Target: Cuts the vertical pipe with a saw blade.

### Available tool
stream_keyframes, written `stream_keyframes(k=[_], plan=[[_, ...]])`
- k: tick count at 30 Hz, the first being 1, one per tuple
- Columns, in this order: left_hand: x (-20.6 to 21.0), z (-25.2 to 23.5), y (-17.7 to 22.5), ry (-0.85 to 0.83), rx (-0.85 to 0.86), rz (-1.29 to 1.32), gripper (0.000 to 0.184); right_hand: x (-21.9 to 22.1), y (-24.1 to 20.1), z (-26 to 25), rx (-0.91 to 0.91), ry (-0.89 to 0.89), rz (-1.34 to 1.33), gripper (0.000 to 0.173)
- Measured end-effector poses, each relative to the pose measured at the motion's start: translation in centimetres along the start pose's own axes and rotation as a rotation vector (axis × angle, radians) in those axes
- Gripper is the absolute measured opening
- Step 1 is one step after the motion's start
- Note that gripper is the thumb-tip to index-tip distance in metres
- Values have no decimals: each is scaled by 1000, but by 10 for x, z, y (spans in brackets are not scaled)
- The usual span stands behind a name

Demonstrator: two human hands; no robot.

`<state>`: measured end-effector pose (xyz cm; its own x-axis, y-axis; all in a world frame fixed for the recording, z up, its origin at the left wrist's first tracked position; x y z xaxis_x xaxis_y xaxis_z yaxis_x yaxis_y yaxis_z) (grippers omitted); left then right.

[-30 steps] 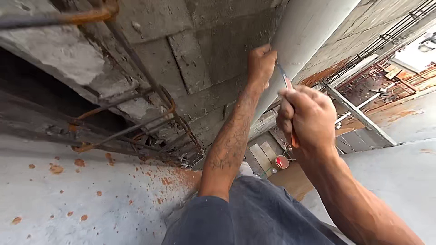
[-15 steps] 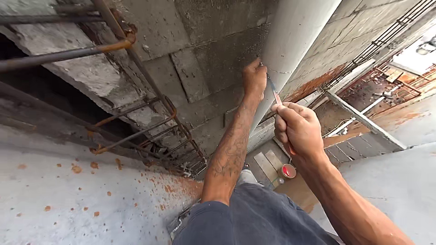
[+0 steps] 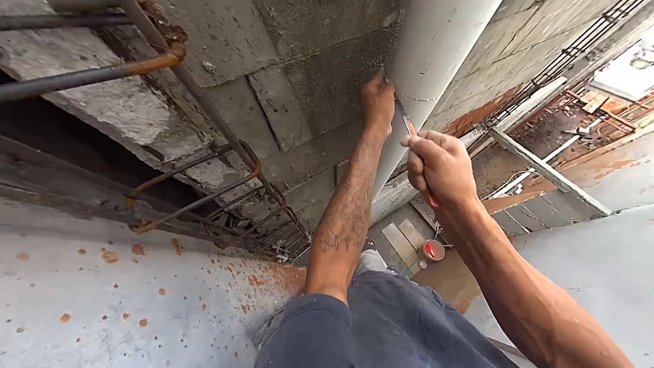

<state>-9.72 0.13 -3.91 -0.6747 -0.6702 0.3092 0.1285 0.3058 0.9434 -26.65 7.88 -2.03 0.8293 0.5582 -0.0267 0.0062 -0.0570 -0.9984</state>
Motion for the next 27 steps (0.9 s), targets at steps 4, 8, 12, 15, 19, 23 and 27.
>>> stream_keyframes(k=[4,8,12,15,19,23,27], plan=[[5,30,-2,61,62,-16,47,-22,11,16,22,12,-88,29],[7,18,-3,51,50,16,45,-19,-3,9,3,2,-2,28],[8,35,-5,51,73,8,48,-34,5,18,50,-37,1,27],[7,21,-4,77,54,-29,47,-30,8,4,32,-35,2,26],[3,9,-4,15,19,11,45,-21,0,1,24,-54,43,27],[6,29,-7,54,60,42,49,-32,11,8,61,-24,0,27],[7,0,-7,40,-1,80,46,-22,-1,-18,27,-28,16,25]])
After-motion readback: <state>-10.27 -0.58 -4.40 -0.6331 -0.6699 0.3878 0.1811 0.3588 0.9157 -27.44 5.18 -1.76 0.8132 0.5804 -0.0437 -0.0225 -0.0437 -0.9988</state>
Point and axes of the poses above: each hand's wrist, its own z-axis away from the middle knuckle, its own x-axis out of the palm, y = z × x, the point moved 2 cm from there along -z, towards the middle knuckle, and after that the axes turned 2 degrees about y, right-handed, at the moved point
